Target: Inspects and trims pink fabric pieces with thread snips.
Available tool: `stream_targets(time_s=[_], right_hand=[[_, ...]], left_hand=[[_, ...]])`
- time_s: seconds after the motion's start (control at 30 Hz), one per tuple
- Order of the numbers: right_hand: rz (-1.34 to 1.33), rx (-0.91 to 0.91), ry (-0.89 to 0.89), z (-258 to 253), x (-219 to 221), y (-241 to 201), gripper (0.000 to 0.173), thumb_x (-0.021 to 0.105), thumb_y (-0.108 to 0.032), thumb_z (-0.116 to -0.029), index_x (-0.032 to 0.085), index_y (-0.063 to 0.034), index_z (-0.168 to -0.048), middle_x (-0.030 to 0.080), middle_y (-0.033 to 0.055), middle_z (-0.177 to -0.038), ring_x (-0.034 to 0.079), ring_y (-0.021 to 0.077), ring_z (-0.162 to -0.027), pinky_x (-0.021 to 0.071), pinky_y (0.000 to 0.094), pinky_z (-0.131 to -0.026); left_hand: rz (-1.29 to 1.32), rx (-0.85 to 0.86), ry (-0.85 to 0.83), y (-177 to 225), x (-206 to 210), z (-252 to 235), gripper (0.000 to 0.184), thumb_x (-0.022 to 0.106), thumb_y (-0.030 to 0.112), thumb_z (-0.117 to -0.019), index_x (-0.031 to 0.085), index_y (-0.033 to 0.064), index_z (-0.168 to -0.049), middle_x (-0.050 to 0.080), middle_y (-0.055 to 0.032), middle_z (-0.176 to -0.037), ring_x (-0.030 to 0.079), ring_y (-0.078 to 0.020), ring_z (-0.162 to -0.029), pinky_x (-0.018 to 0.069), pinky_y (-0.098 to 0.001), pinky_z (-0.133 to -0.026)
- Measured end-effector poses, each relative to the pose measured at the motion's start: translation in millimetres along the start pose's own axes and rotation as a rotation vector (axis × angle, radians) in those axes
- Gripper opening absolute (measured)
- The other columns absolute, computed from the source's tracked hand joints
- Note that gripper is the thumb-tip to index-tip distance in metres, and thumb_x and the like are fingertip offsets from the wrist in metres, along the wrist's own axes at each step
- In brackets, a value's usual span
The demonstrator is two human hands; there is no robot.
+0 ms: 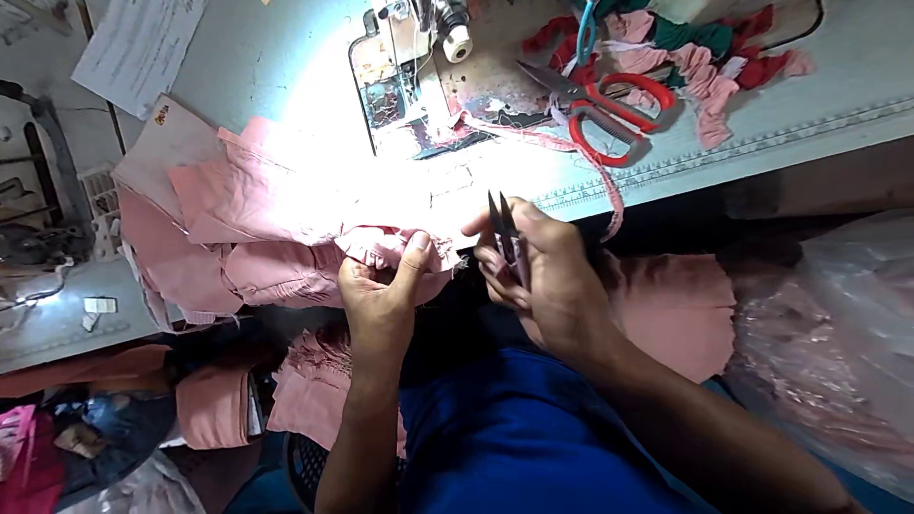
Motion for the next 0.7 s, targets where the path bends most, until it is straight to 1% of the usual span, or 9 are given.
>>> stream_targets(time_s=[0.03, 0.07, 0.13, 0.23, 0.3, 0.47, 0.7], right_hand=[[0.000, -0.009, -0.040, 5.5, 2.4, -5.4, 0.042, 0.023, -0.041, -0.1104, 0.058, -0.0185, -0.110, 0.044, -0.0053, -0.070, 0.034, 0.0029, -0.048, 0.0294, 0.0166, -0.043], [0.008, 0.001, -0.096, 10.2, 5.5, -7.9, 0.039, 0.024, -0.040, -0.1105, 0.057, -0.0191, -0.107, 0.043, -0.0054, -0.070, 0.034, 0.0026, -0.049, 0.0291, 0.0166, -0.044], [0.001, 0.089, -0.172, 14.6, 10.2, -1.7, 0.036, 0.030, -0.033, -0.1104, 0.061, -0.0163, -0.104, 0.045, -0.0041, -0.067, 0.036, 0.0029, -0.050, 0.0296, 0.0167, -0.045], [-0.050, 0.226, -0.167, 10.9, 11.3, 16.4, 0.034, 0.033, -0.029, -0.1099, 0.062, -0.0145, -0.099, 0.041, -0.0040, -0.063, 0.033, 0.0025, -0.047, 0.0266, 0.0159, -0.044], [-0.095, 0.268, -0.152, 8.4, 11.4, 21.1, 0.033, 0.035, -0.027, -0.1095, 0.062, -0.0139, -0.095, 0.040, -0.0043, -0.061, 0.031, 0.0021, -0.046, 0.0248, 0.0154, -0.043], [-0.151, 0.347, -0.159, 8.6, 12.1, 23.6, 0.036, 0.033, -0.026, -0.1107, 0.063, -0.0119, -0.096, 0.041, -0.0045, -0.059, 0.030, 0.0006, -0.044, 0.0238, 0.0135, -0.041], [-0.209, 0.434, -0.145, 8.1, 13.2, 28.9, 0.037, 0.033, -0.030, -0.1116, 0.061, -0.0121, -0.095, 0.040, -0.0049, -0.058, 0.029, 0.0001, -0.042, 0.0241, 0.0131, -0.040]], left_hand=[[-0.009, 0.001, -0.004, 0.0, 0.6, 0.3, 0.016, 0.073, 0.001, -0.0916, 0.063, 0.0081, -0.102, 0.071, -0.0022, -0.085, 0.071, -0.0117, -0.075, 0.0627, -0.0307, -0.072], [-0.010, 0.001, -0.007, 0.0, 1.1, 0.5, 0.016, 0.074, 0.001, -0.0917, 0.064, 0.0074, -0.102, 0.071, -0.0028, -0.085, 0.071, -0.0120, -0.075, 0.0627, -0.0308, -0.072], [-0.015, 0.008, -0.012, 0.8, 2.3, 0.5, 0.016, 0.074, 0.001, -0.0915, 0.063, 0.0072, -0.102, 0.071, -0.0027, -0.085, 0.071, -0.0120, -0.075, 0.0626, -0.0306, -0.072], [-0.042, 0.023, -0.006, 2.4, 3.7, 0.7, 0.017, 0.075, 0.001, -0.0908, 0.063, 0.0069, -0.102, 0.072, -0.0033, -0.085, 0.072, -0.0133, -0.075, 0.0637, -0.0319, -0.072], [-0.057, 0.035, -0.002, 3.2, 3.8, 0.7, 0.017, 0.074, 0.000, -0.0909, 0.063, 0.0068, -0.101, 0.071, -0.0032, -0.084, 0.071, -0.0133, -0.074, 0.0636, -0.0319, -0.071], [-0.080, 0.057, 0.006, 3.3, 4.1, 1.0, 0.017, 0.075, 0.000, -0.0901, 0.063, 0.0074, -0.099, 0.071, -0.0019, -0.082, 0.071, -0.0116, -0.073, 0.0631, -0.0304, -0.070], [-0.129, 0.080, 0.008, 2.8, 5.6, 2.7, 0.016, 0.074, -0.001, -0.0908, 0.063, 0.0066, -0.099, 0.072, -0.0025, -0.082, 0.071, -0.0114, -0.073, 0.0628, -0.0298, -0.068]])
Point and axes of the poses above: each hand's wrist, its own z-axis away from the middle knuckle, its own x-axis out of the palm, y = z × x, the point moved 7 cm from there along -z, towards the middle knuckle
